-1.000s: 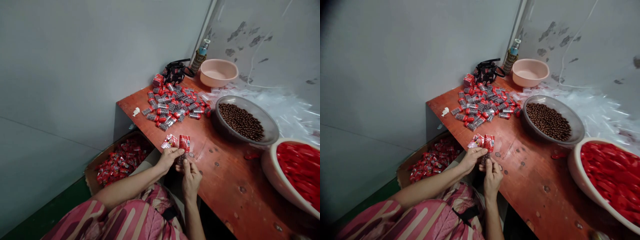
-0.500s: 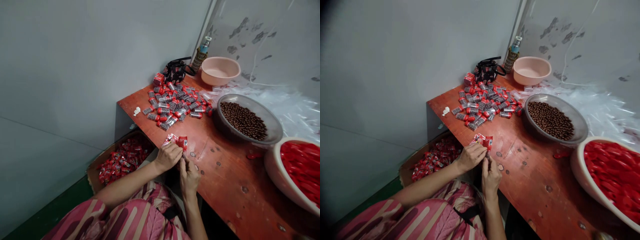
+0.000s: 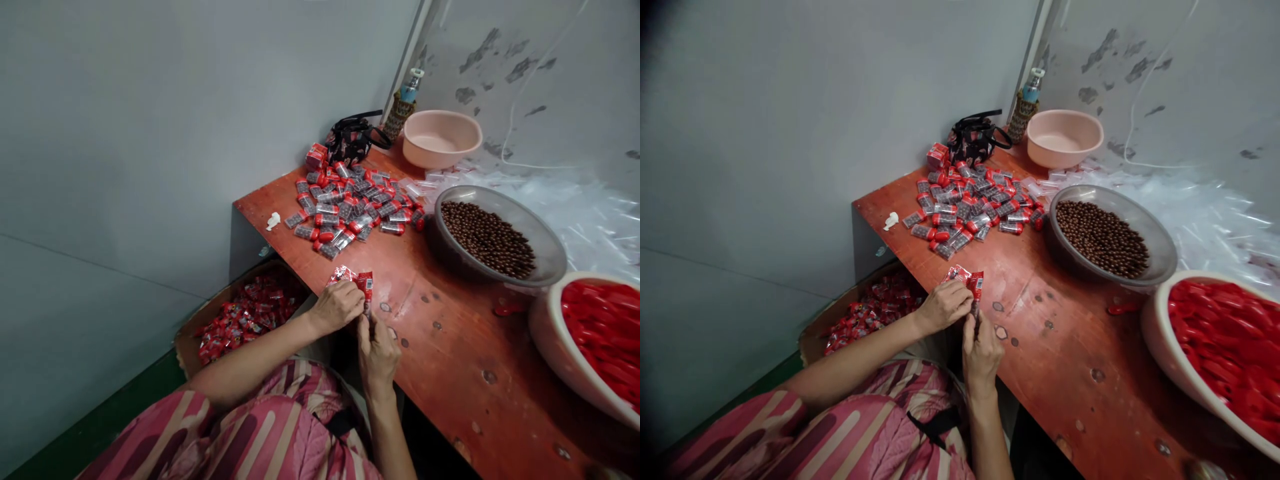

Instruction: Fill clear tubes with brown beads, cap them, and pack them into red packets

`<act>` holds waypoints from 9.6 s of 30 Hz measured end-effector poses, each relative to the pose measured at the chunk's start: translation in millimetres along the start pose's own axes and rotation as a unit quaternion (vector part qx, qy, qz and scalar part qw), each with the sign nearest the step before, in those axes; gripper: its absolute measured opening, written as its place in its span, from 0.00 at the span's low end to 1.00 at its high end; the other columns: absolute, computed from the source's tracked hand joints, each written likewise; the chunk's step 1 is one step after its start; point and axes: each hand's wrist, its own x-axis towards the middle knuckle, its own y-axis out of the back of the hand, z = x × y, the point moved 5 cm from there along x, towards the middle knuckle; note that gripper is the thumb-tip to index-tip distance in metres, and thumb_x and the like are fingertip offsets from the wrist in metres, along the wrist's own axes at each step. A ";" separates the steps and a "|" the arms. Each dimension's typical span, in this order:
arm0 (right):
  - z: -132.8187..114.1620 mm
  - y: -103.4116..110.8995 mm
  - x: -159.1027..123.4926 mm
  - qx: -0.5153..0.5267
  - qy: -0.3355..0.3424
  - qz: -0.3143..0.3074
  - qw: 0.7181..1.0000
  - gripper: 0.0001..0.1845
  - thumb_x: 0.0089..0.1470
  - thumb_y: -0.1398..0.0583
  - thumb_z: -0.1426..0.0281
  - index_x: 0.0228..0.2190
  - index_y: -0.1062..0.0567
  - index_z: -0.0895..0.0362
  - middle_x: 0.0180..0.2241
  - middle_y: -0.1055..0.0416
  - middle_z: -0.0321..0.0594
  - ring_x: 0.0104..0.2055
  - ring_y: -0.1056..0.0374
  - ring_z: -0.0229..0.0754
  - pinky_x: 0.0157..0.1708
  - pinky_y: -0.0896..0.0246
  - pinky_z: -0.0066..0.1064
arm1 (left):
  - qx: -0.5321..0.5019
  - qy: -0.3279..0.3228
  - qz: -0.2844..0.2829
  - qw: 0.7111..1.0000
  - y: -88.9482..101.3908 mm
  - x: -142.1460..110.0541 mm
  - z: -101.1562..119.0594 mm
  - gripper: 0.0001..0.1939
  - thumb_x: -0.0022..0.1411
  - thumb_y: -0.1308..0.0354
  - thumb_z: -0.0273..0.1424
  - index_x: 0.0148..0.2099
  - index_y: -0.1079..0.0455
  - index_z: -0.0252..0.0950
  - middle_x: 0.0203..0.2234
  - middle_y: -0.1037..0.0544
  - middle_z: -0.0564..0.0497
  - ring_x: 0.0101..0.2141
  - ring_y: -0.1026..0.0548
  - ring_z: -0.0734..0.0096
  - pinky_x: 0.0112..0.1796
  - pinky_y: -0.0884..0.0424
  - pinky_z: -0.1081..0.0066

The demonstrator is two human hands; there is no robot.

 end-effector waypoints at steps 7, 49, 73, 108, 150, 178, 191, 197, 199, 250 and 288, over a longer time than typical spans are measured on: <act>-8.9 -0.3 0.1 -0.110 0.087 0.014 0.990 0.16 0.58 0.50 0.67 0.34 0.26 0.64 0.25 0.25 0.45 0.25 0.30 0.39 0.26 0.41 0.26 | -0.001 0.001 0.044 0.999 -1.4 -2.1 -1.7 0.10 0.60 0.55 0.27 0.28 0.36 0.33 0.24 0.32 0.50 0.29 0.34 0.71 0.35 0.36 0.72; 26.1 -20.0 -1.0 0.367 -0.222 -0.016 0.903 0.24 0.50 0.42 0.65 0.49 0.36 0.58 0.43 0.30 0.48 0.42 0.31 0.43 0.40 0.34 0.38 | -0.585 0.389 0.124 0.701 -28.1 -22.1 -14.0 0.17 0.46 0.38 0.31 0.40 0.32 0.31 0.27 0.25 0.50 0.28 0.27 0.73 0.32 0.32 0.74; 42.5 -14.8 -6.6 0.337 -0.304 -0.040 0.890 0.23 0.42 0.38 0.63 0.42 0.26 0.61 0.41 0.27 0.46 0.42 0.32 0.47 0.44 0.38 0.40 | -0.365 0.310 0.050 0.876 -5.8 -6.7 -23.3 0.12 0.53 0.46 0.34 0.27 0.27 0.31 0.18 0.28 0.53 0.22 0.32 0.75 0.26 0.36 0.76; 34.0 -19.9 -7.8 0.445 -0.326 0.009 0.834 0.14 0.43 0.37 0.64 0.32 0.28 0.59 0.27 0.28 0.36 0.24 0.34 0.35 0.26 0.36 0.30 | -0.663 0.400 0.074 0.628 -49.1 -29.2 10.8 0.19 0.50 0.41 0.42 0.23 0.34 0.29 0.14 0.32 0.53 0.16 0.34 0.79 0.20 0.38 0.76; 31.1 -14.3 -4.0 0.427 -0.336 -0.060 0.837 0.25 0.43 0.37 0.62 0.44 0.29 0.58 0.39 0.28 0.43 0.36 0.32 0.41 0.34 0.36 0.31 | -0.346 0.292 0.144 0.880 -20.1 1.0 -14.4 0.13 0.56 0.48 0.33 0.22 0.39 0.35 0.16 0.39 0.57 0.22 0.40 0.77 0.26 0.44 0.75; 46.1 -17.3 5.0 0.521 -0.383 -0.087 0.757 0.18 0.41 0.37 0.65 0.36 0.26 0.60 0.20 0.32 0.33 0.17 0.41 0.31 0.16 0.47 0.23 | -0.402 0.274 0.110 0.867 -45.3 6.4 -17.7 0.10 0.55 0.47 0.34 0.26 0.33 0.34 0.18 0.35 0.58 0.22 0.39 0.78 0.27 0.43 0.77; 48.2 -17.4 9.1 0.556 -0.385 -0.078 0.733 0.13 0.40 0.36 0.66 0.30 0.25 0.59 0.22 0.31 0.34 0.19 0.39 0.31 0.17 0.47 0.23 | -0.502 0.248 0.062 0.826 -46.8 9.1 -20.6 0.13 0.54 0.45 0.39 0.34 0.30 0.32 0.24 0.29 0.52 0.27 0.33 0.74 0.32 0.38 0.75; 47.7 -18.1 5.8 0.540 -0.379 -0.099 0.745 0.17 0.41 0.36 0.66 0.35 0.25 0.59 0.23 0.30 0.34 0.19 0.40 0.31 0.18 0.46 0.24 | -0.494 0.257 0.045 0.829 -47.3 10.0 -21.5 0.13 0.53 0.44 0.39 0.29 0.31 0.32 0.20 0.32 0.55 0.24 0.36 0.76 0.29 0.40 0.75; 47.5 -18.2 4.3 0.519 -0.376 -0.105 0.761 0.20 0.41 0.36 0.64 0.38 0.26 0.59 0.22 0.30 0.34 0.18 0.40 0.32 0.19 0.46 0.25 | -0.450 0.266 0.055 0.851 -44.7 9.2 -21.1 0.14 0.55 0.46 0.39 0.25 0.32 0.33 0.17 0.36 0.57 0.22 0.39 0.78 0.26 0.43 0.76; 51.4 -18.2 -13.1 0.453 -0.354 0.036 0.818 0.17 0.43 0.37 0.65 0.36 0.27 0.60 0.34 0.27 0.41 0.28 0.30 0.37 0.30 0.30 0.32 | -0.712 0.413 0.038 0.566 -64.8 -8.2 7.6 0.20 0.44 0.37 0.43 0.29 0.32 0.29 0.22 0.27 0.50 0.24 0.30 0.75 0.29 0.35 0.75; 39.0 -29.9 -13.9 0.317 -0.312 -0.099 0.890 0.17 0.46 0.40 0.60 0.36 0.28 0.58 0.35 0.27 0.42 0.33 0.30 0.41 0.30 0.32 0.30 | 0.065 0.047 -0.007 0.997 -0.4 -23.9 -67.5 0.18 0.60 0.51 0.37 0.51 0.35 0.39 0.54 0.36 0.47 0.59 0.50 0.59 0.56 0.53 0.54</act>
